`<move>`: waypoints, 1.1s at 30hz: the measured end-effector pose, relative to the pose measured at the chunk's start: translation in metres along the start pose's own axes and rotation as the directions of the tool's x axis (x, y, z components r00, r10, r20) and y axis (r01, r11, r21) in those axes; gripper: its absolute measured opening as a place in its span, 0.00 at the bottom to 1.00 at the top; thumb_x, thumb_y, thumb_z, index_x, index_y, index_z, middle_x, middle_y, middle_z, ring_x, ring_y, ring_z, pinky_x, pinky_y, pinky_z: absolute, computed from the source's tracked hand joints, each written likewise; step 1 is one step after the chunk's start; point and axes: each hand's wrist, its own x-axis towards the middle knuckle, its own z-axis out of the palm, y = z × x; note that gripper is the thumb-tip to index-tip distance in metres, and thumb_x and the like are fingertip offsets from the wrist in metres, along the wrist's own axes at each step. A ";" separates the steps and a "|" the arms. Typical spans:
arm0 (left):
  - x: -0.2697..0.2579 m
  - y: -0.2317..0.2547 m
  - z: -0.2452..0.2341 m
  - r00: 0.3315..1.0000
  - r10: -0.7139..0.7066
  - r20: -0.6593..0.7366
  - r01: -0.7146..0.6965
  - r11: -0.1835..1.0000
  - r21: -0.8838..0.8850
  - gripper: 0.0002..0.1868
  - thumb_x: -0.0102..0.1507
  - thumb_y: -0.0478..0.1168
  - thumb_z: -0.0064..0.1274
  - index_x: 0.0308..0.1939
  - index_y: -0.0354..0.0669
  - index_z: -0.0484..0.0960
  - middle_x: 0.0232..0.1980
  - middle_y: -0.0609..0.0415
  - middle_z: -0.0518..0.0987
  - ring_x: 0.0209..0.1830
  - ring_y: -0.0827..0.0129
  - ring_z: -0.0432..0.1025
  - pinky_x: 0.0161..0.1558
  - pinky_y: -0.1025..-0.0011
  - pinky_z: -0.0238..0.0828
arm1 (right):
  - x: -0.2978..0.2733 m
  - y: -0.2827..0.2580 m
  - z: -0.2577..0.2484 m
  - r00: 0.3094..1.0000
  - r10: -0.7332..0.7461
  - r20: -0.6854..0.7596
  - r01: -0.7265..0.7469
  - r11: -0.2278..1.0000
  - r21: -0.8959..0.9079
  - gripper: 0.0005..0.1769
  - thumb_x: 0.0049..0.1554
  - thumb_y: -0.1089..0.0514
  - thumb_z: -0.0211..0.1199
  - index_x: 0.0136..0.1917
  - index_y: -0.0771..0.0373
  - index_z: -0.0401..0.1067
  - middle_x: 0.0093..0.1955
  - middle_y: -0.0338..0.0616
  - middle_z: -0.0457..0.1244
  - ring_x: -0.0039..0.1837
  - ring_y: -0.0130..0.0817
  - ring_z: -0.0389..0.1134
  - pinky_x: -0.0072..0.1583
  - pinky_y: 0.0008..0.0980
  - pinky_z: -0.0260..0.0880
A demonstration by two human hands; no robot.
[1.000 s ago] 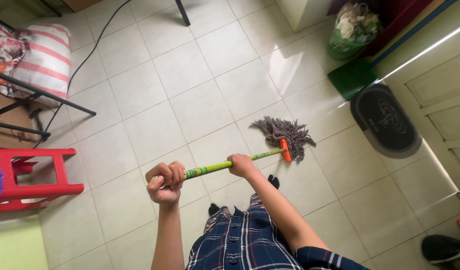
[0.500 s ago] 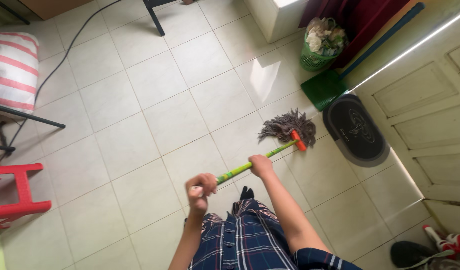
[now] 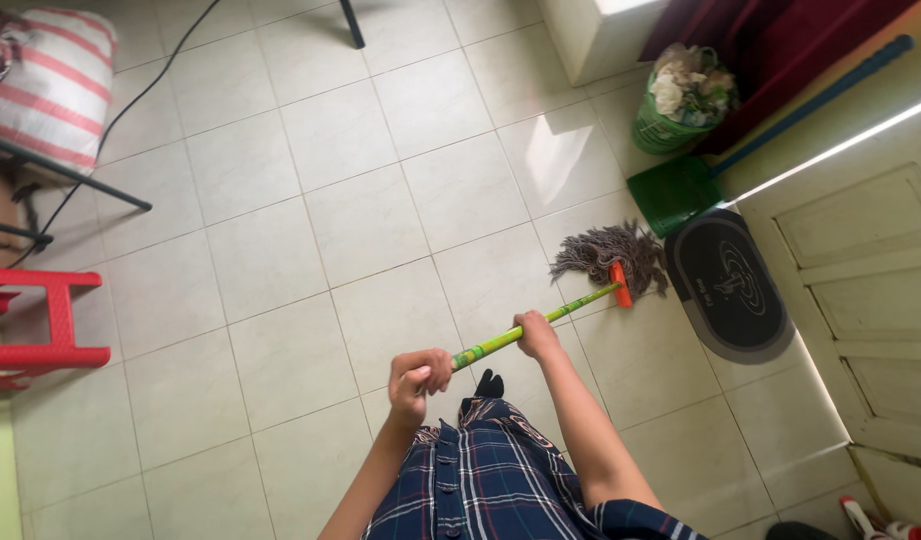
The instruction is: The person mops a tiled floor using a mop with a long handle and a grey mop head, pushing it across the surface around objects like a broom, a stool, and a row of shoes.
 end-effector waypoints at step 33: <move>-0.111 0.285 -0.318 0.909 0.370 -0.194 -0.328 0.919 0.218 0.20 0.64 0.50 0.43 0.22 0.44 0.60 0.16 0.59 0.59 0.17 0.72 0.53 0.34 0.65 0.58 | 0.061 -0.495 0.166 0.805 -0.527 0.272 0.482 0.849 0.219 0.25 0.48 0.70 0.58 0.56 0.47 0.75 0.43 0.42 0.70 0.58 0.48 0.69 0.66 0.61 0.58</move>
